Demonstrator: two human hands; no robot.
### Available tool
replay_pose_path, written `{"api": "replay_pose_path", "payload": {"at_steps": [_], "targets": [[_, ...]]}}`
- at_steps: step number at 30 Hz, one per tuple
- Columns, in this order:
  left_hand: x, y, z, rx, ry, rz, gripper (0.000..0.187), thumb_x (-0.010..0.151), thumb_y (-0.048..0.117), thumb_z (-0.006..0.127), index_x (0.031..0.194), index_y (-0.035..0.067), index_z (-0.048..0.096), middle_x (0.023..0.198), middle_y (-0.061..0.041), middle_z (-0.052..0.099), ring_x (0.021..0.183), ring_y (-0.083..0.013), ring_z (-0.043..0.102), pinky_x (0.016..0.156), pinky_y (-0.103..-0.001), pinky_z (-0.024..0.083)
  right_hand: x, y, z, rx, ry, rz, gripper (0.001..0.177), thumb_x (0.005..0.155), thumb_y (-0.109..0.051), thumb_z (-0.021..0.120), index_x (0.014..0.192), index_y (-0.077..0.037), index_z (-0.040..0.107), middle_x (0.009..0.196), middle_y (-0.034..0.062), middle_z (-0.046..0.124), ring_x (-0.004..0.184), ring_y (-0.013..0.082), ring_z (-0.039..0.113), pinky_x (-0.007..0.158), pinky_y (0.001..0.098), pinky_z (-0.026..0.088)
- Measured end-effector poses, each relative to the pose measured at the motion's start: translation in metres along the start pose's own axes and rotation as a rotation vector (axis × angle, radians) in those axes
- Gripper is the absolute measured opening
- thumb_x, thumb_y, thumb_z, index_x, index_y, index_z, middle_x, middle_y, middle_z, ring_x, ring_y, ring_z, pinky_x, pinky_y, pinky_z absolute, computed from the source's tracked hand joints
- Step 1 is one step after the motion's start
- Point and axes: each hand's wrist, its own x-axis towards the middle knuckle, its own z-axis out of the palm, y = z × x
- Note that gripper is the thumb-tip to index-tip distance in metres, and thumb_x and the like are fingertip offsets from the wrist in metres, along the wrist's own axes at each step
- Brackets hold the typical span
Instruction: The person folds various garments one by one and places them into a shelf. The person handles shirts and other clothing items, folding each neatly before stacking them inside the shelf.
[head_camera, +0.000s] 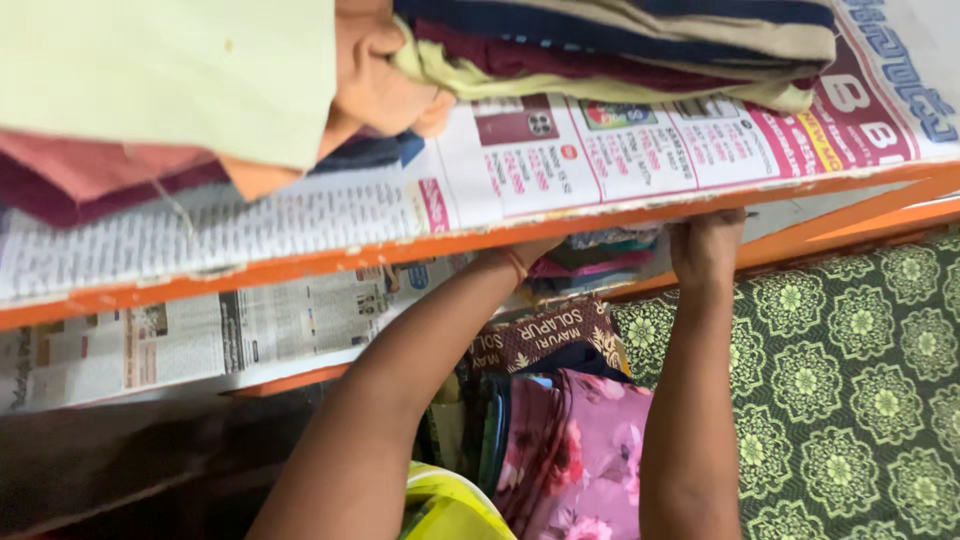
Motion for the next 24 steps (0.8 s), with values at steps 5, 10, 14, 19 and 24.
{"api": "replay_pose_path", "payload": {"at_steps": [5,10,14,19,24], "targets": [[-0.023,-0.044,-0.007,0.187,-0.136,-0.069,0.040,0.105,0.027,0.058,0.138,0.005,0.061,0.140,-0.013,0.062,0.129,-0.0232,0.059,0.110,-0.039,0.048,0.027,0.055,-0.035,-0.888,0.231,-0.057,0.048,0.102,-0.030,0.064,0.136,0.002,0.053,0.127,0.0179,0.062,0.116,0.0254,0.060,0.095,0.0393,0.051],[-0.033,-0.060,0.005,0.231,-0.194,-0.068,0.043,0.106,0.030,0.058,0.141,0.007,0.059,0.143,-0.013,0.059,0.133,-0.0250,0.057,0.114,-0.041,0.047,0.012,0.078,-0.044,-1.062,0.116,-0.142,0.049,0.100,-0.035,0.062,0.129,0.004,0.060,0.124,0.0206,0.066,0.115,0.0265,0.063,0.097,0.0397,0.052],[-0.020,-0.052,0.012,0.243,-0.172,-0.029,0.045,0.106,0.034,0.059,0.144,0.009,0.057,0.146,-0.012,0.057,0.136,-0.0265,0.055,0.116,-0.043,0.046,0.030,0.117,-0.056,-1.370,-0.141,-0.352,0.046,0.100,-0.038,0.061,0.132,-0.004,0.063,0.129,0.0206,0.066,0.120,0.0360,0.062,0.101,0.0471,0.049],[-0.006,-0.035,0.013,0.261,-0.160,0.037,0.048,0.107,0.038,0.059,0.147,0.012,0.055,0.150,-0.012,0.055,0.140,-0.0283,0.053,0.119,-0.045,0.045,0.039,0.157,-0.080,-1.524,-0.334,-0.337,0.049,0.099,-0.038,0.060,0.138,-0.008,0.061,0.141,0.0213,0.059,0.131,0.0430,0.053,0.109,0.0535,0.042],[-0.018,0.007,0.024,0.311,-0.144,0.096,0.051,0.108,0.041,0.060,0.150,0.014,0.053,0.153,-0.011,0.052,0.144,-0.0301,0.051,0.123,-0.047,0.043,0.010,0.134,-0.061,-1.829,-0.218,-0.380,0.057,0.097,-0.040,0.062,0.146,-0.012,0.057,0.152,0.0196,0.048,0.138,0.0476,0.038,0.106,0.0704,0.031]]}}
